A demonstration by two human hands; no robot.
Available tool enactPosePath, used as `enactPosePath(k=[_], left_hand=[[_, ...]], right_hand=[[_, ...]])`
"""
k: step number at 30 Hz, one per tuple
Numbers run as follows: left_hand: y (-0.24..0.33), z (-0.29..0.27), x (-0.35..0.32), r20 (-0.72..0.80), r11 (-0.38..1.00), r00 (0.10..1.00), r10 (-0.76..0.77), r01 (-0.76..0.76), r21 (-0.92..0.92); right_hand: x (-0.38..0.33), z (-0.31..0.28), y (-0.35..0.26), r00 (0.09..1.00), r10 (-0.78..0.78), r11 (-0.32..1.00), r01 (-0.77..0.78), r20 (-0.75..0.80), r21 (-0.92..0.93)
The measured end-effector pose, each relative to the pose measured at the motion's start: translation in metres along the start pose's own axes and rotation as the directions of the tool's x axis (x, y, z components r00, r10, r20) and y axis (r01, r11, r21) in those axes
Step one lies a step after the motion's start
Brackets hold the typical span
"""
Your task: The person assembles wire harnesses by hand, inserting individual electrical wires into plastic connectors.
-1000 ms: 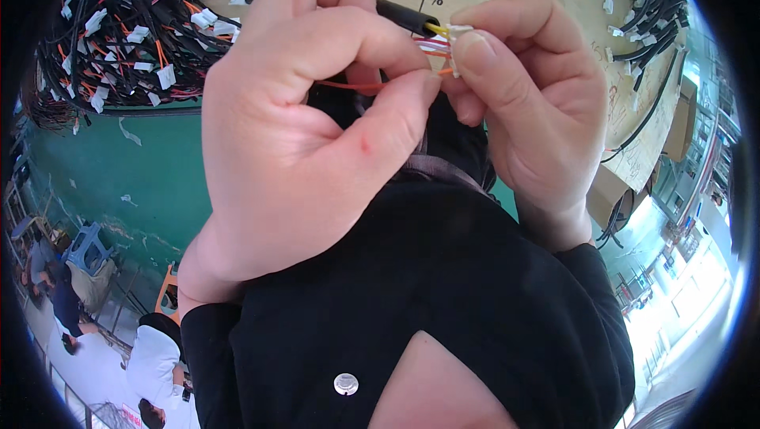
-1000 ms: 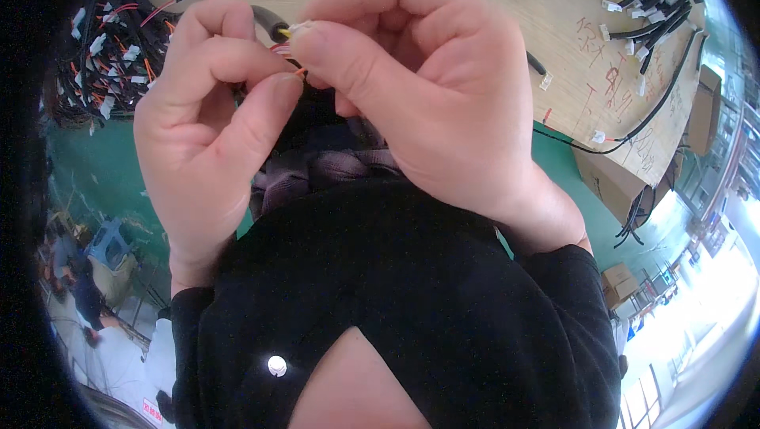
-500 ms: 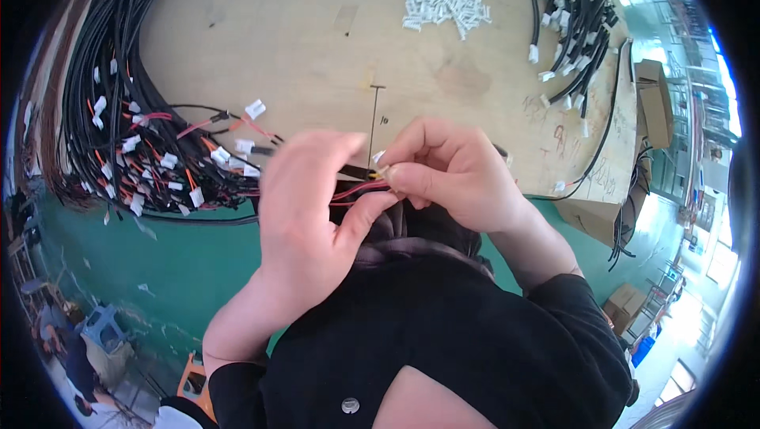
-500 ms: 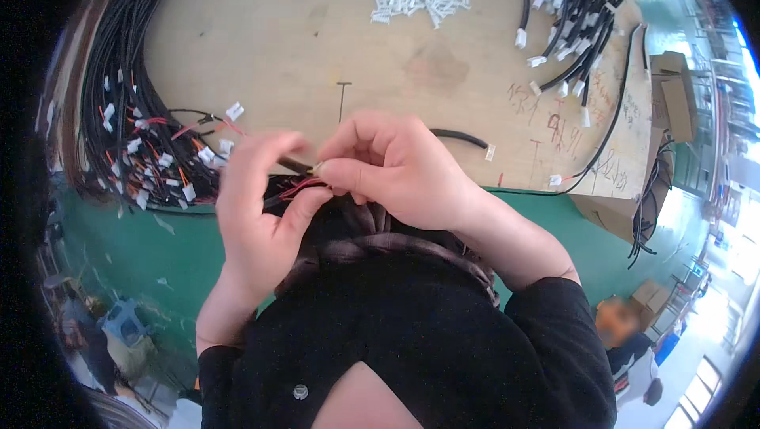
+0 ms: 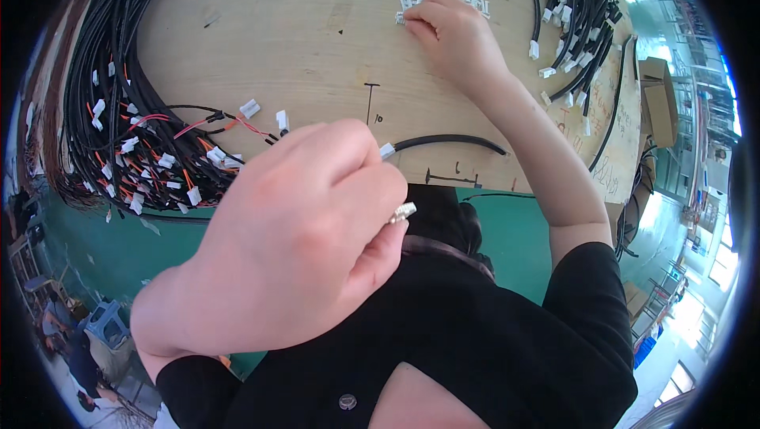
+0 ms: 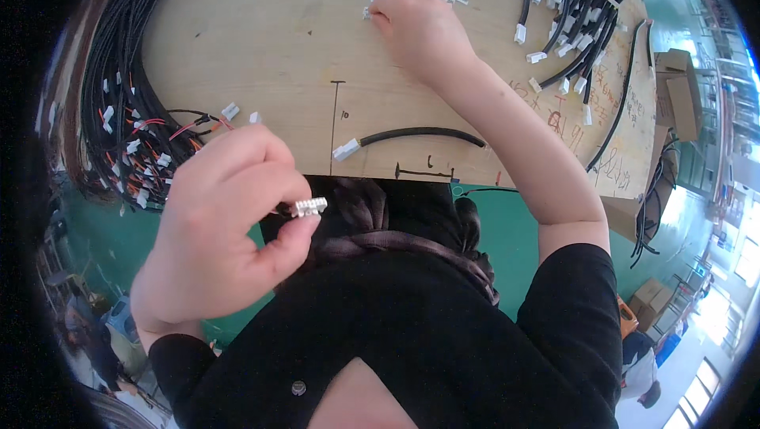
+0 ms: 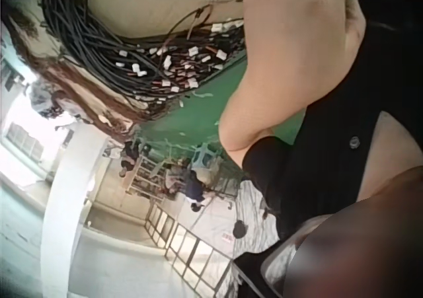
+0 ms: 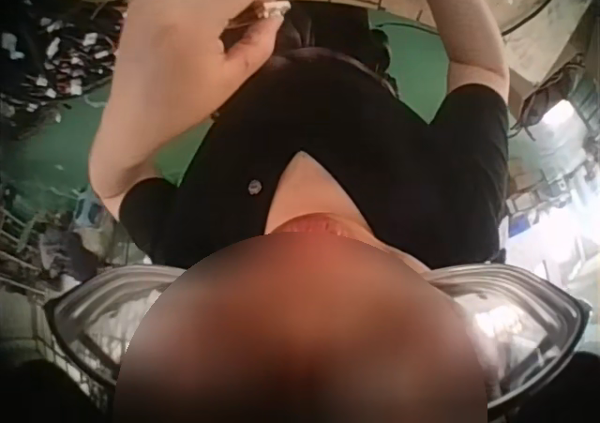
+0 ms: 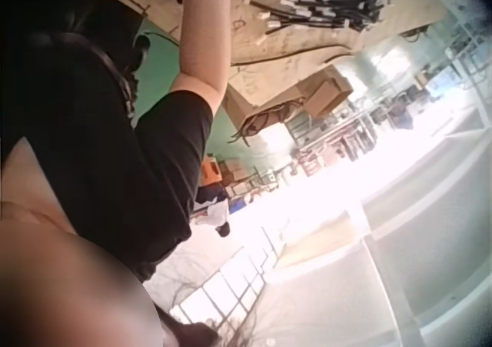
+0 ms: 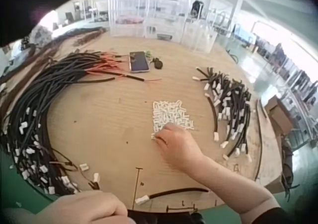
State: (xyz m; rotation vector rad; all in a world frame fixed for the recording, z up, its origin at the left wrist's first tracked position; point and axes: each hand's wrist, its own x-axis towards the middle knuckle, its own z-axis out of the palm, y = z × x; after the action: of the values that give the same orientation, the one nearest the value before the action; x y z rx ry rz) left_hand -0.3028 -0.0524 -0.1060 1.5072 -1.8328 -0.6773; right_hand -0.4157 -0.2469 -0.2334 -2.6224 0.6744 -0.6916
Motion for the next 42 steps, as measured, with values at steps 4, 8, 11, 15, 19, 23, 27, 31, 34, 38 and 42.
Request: enactPosePath(k=[4,8,11,15,19,23,27,31,34,38,42], left_hand=[[0.009,-0.008,0.002,0.03,0.986,0.991,-0.129,0.125,0.108],[0.005,-0.024,0.012,0.226,0.996,0.97,-0.09,0.089,0.016],[0.019,-0.034,0.011,0.268,0.785,0.855,-0.444,0.515,-0.345],[-0.025,-0.025,0.002,0.24,0.378,0.726,-0.645,0.575,-0.725],[-0.038,-0.003,-0.013,0.114,0.171,0.691,-0.714,0.33,-0.929],[-0.04,0.003,-0.015,0.154,0.101,0.736,-0.659,0.29,-0.952],[-0.048,0.002,-0.025,0.169,0.045,0.754,-0.635,0.254,-0.966],[-0.045,0.013,-0.037,0.178,-0.161,0.767,-0.617,0.099,-0.982],[-0.037,0.023,-0.043,0.201,-0.297,0.785,-0.586,0.023,-0.955],[-0.037,0.03,-0.046,0.185,-0.331,0.825,-0.533,-0.003,-0.943],[-0.031,0.034,-0.049,0.134,-0.231,0.821,-0.555,0.002,-0.973]], right_hand=[[0.004,0.003,-0.002,0.992,-0.108,0.985,0.115,0.062,-0.126],[0.003,-0.004,0.001,0.992,0.01,0.996,0.003,0.129,-0.094],[0.005,-0.003,-0.003,0.995,-0.012,0.998,0.017,0.094,-0.052],[-0.001,0.001,0.005,0.997,-0.078,0.995,0.08,0.025,-0.052],[-0.003,0.003,0.007,0.971,-0.24,0.97,0.24,0.0,-0.044],[0.0,-0.004,0.007,0.956,-0.28,0.957,0.285,0.084,-0.059],[0.002,-0.016,-0.015,0.964,-0.217,0.974,0.225,0.152,-0.033],[-0.013,-0.037,-0.069,0.934,0.222,0.683,-0.353,0.278,0.639],[-0.022,-0.045,-0.113,0.963,0.173,0.578,-0.269,0.206,0.77],[-0.026,-0.046,-0.118,0.99,-0.144,0.706,0.1,0.003,0.701],[-0.03,-0.046,-0.122,0.971,-0.229,0.706,0.213,-0.067,0.676]])
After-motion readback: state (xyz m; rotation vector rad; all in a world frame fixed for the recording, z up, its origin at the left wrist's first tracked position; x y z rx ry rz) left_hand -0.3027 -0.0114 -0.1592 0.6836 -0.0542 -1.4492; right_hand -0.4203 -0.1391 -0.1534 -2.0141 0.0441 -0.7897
